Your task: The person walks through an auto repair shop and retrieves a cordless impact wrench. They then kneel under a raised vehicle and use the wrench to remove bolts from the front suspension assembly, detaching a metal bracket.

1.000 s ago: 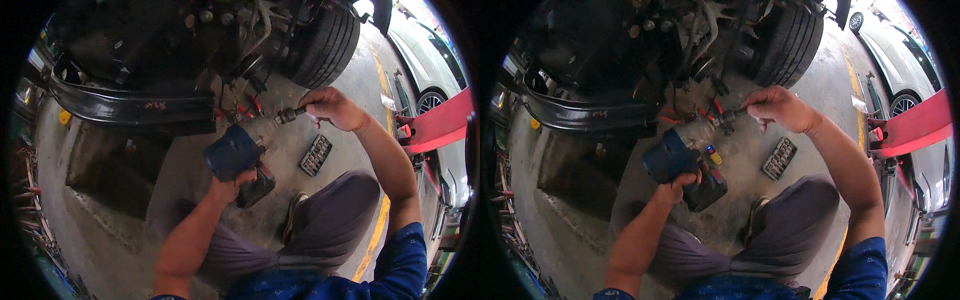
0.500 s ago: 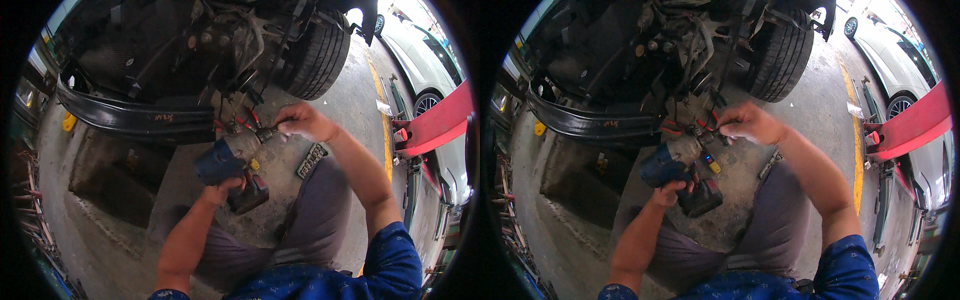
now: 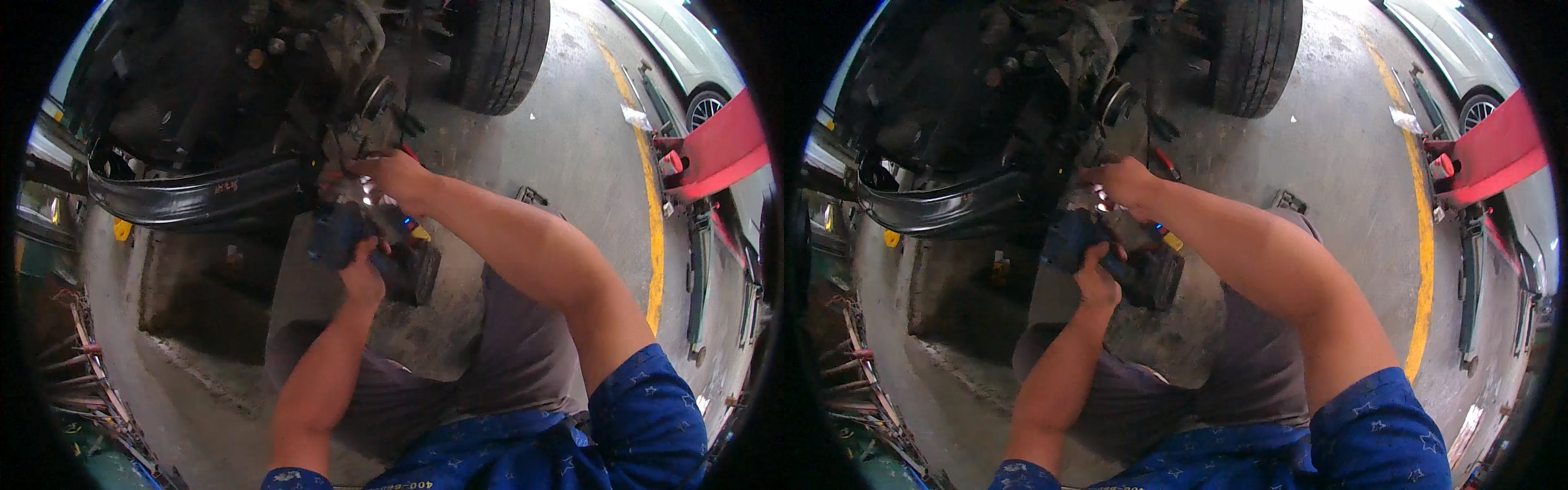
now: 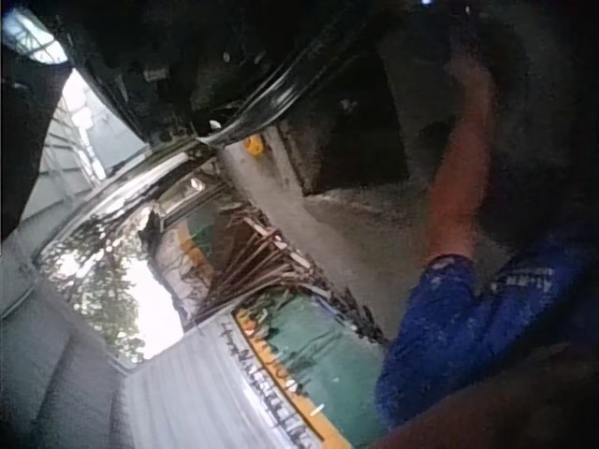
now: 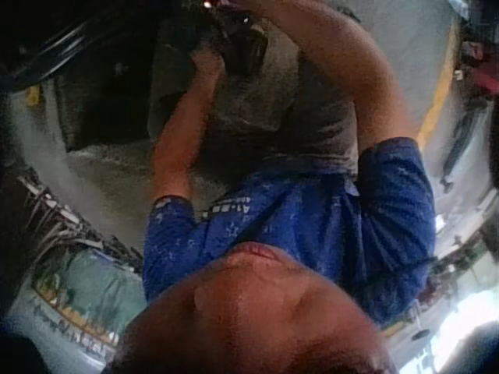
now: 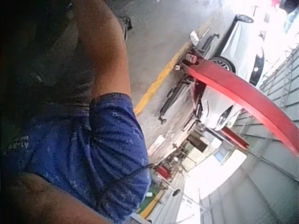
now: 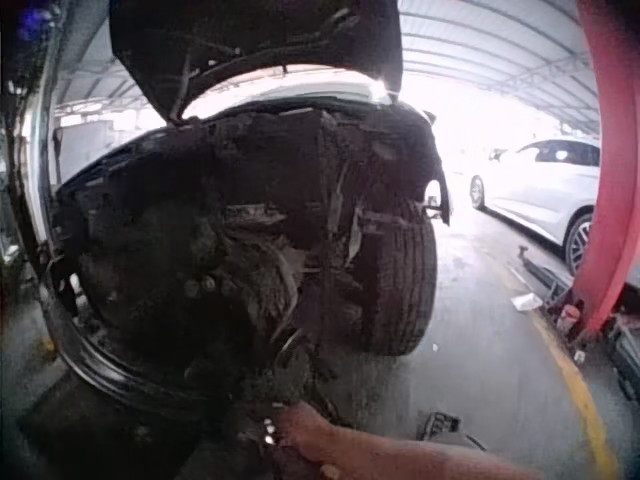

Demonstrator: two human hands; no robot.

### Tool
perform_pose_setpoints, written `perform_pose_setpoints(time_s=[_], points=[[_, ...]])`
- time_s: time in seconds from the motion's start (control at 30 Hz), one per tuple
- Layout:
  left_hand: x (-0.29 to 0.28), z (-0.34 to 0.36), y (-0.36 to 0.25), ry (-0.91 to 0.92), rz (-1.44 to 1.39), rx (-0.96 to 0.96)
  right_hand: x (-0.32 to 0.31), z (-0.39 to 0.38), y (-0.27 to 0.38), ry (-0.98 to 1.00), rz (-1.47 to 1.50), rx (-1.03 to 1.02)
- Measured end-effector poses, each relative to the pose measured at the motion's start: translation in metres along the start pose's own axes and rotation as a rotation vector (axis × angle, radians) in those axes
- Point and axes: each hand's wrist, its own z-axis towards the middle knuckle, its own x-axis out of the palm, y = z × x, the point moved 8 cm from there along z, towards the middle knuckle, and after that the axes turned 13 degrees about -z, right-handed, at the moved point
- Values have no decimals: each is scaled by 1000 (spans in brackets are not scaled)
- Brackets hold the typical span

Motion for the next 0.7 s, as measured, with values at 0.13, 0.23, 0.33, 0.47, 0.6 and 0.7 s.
perform_pose_setpoints(time_s=[0.13, 0.23, 0.33, 0.47, 0.6, 0.7], points=[[-35, 26, 16, 2, 125, 94, 4, 48, -3, 3, -348, -239], [-33, 39, 9, -127, -36, -19, 7, 64, 5, -105, -1039, -517], [-39, 45, -7, -176, -5, 12, 14, 63, -2, -40, -289, -70], [-36, 54, -5, -137, -74, -77, 16, 56, 7, -54, -175, -158], [-28, 58, -9, -114, -136, -46, 16, 59, 8, -55, -127, -148], [-29, 58, -11, -120, -128, -48, 17, 51, 15, -118, -139, -185]])
